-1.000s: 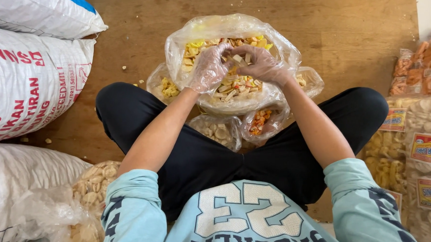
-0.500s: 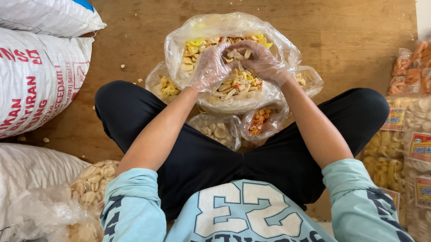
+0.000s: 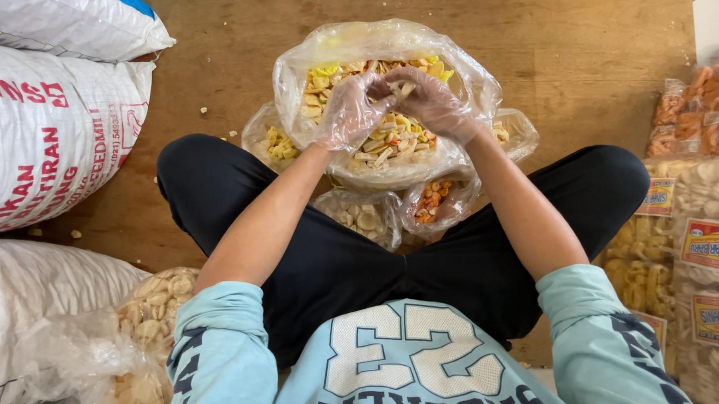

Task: The person sits cross-legged on the floor and uses gloved hands to sort a mixture of dried fruit and snack pieces inside a large plastic bag. They repeatedly pick up handfuls of the mixture, separate or inspect pieces, and return them to the bag.

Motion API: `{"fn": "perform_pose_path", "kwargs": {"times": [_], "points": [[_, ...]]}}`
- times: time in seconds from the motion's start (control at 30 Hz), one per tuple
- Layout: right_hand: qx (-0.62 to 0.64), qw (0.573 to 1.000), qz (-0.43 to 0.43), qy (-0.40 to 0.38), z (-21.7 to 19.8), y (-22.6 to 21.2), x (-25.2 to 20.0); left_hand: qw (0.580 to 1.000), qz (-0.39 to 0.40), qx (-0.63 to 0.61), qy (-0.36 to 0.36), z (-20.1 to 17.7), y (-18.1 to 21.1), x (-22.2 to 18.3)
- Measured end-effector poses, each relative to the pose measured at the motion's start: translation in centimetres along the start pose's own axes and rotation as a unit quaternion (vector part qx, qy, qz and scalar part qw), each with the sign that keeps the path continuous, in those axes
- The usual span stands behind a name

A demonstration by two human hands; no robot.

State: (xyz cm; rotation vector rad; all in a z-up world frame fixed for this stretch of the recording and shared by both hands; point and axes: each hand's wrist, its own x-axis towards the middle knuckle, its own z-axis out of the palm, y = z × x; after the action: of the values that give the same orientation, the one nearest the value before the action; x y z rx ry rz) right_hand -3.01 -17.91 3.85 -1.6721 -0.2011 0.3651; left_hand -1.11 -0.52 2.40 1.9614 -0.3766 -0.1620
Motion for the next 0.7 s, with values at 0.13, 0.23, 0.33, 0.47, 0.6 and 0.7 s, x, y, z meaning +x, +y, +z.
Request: {"fn": "perform_pose_path", "kwargs": {"times": [0.13,0.23,0.33,0.47,0.6,0.7], "points": [[-0.015,0.999,-0.028,0.006,1.4,-0.9,0.1,0.996,-0.061,-0.066,0.015,0.1,0.5,0.0],[-0.025,0.999,-0.039,0.013,0.6,2.3,1.1,0.988,-0.097,-0.119,0.02,-0.4,1.6,-0.7],[-0.055,0.997,-0.045,0.009,0.9,2.5,0.5,0.985,-0.104,-0.136,0.024,0.1,0.9,-0.5],[-0.05,0.997,-0.048,-0.016,2.9,-1.9,-0.8,0.981,-0.083,-0.164,0.058,1.3,-1.3,0.2],[-0.021,0.999,-0.048,0.006,1.2,1.2,0.2,0.983,-0.077,-0.151,0.07,0.4,1.7,-0.4],[-0.034,0.997,-0.05,0.037,0.5,2.3,0.3,0.984,-0.059,-0.15,0.078,1.0,1.7,-0.3]]}}
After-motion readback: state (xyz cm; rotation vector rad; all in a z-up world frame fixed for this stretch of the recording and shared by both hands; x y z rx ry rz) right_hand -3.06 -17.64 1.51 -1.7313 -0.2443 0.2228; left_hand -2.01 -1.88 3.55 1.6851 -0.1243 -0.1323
